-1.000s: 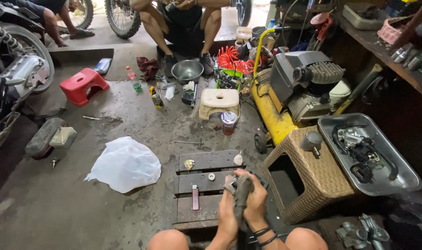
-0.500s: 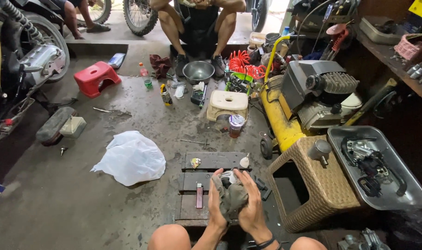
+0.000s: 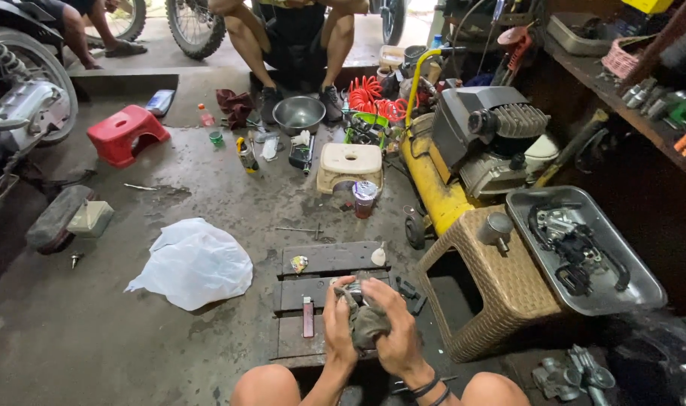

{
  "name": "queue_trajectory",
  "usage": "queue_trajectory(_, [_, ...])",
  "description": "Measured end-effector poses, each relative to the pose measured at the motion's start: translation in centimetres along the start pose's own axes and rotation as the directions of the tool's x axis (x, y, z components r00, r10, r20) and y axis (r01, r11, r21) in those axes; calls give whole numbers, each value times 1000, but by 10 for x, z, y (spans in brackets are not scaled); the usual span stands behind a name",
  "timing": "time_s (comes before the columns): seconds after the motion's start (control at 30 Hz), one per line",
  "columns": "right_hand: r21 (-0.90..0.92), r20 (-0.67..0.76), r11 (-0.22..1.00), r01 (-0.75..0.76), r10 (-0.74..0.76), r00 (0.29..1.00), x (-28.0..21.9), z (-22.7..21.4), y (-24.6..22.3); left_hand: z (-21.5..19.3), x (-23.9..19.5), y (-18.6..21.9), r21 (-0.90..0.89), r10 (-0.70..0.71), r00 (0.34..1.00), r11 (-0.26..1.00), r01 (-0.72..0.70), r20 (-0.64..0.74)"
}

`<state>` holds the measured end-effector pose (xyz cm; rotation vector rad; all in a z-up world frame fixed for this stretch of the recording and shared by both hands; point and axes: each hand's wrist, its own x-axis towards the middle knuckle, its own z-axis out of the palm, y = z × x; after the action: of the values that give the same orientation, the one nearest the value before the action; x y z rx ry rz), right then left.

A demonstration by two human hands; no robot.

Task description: Cleaning and inspecting a motorcycle engine piston using a rag.

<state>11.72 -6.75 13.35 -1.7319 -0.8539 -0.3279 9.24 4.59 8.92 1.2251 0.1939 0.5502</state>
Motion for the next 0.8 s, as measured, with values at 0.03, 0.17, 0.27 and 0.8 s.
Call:
queue_trajectory(0.03, [-28, 21, 998, -63, 64, 998, 0, 0, 1, 1, -1, 0, 77, 24, 1000, 997, -25, 3])
queue_trajectory(0.17, [-100, 30, 991, -86, 89, 996, 2, -3, -5, 3, -2, 4, 182, 19, 1000, 983, -18, -5])
queue_trajectory(0.27, [-36, 4, 999, 13, -13, 1000, -2, -6, -8, 0, -2, 1, 184, 23, 1000, 983, -24, 4])
queue_trajectory(0.8, [-250, 87, 960, -129, 155, 984, -12, 0, 12, -3, 8, -8, -35, -3, 999, 999, 2, -39])
